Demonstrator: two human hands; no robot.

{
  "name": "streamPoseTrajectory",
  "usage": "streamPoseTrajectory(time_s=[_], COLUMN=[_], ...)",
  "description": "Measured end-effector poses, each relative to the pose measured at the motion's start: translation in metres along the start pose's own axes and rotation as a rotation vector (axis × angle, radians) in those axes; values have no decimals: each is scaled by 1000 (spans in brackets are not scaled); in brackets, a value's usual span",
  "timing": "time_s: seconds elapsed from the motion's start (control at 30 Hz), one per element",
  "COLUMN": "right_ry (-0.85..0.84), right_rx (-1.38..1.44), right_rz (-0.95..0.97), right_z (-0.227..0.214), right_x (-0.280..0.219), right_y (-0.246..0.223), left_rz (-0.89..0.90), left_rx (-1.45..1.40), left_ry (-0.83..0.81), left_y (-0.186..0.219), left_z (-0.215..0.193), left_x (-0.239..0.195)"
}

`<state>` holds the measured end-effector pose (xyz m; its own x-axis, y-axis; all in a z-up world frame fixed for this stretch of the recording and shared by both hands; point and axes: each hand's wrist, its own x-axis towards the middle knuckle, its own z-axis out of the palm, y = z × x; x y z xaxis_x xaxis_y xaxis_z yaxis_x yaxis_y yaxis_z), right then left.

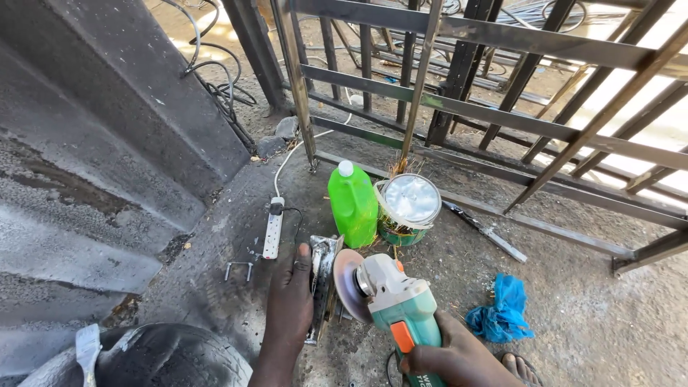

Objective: Using a handheld angle grinder to smooth and finish the edges of metal brackets.

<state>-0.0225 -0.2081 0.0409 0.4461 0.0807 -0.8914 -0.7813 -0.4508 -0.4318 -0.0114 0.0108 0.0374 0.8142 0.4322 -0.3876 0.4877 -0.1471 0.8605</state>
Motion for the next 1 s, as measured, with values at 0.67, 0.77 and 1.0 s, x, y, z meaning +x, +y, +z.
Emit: streamPoseTrajectory(time_s=[0.67, 0.77, 1.0], right_ry=[-126, -122, -79], right_rx=[557, 363, 245], right_rz=[-43, -116, -162], right_z=[-7, -8, -10], right_x=[-1, -7, -5], right_y=[5, 4, 13], left_rz=[-205, -270, -246], left_rx=[-330, -263, -578], left_ry=[0, 32, -6], left_y=[-15, -2, -12], left_z=[16, 14, 18], left_x=[10, 3, 9])
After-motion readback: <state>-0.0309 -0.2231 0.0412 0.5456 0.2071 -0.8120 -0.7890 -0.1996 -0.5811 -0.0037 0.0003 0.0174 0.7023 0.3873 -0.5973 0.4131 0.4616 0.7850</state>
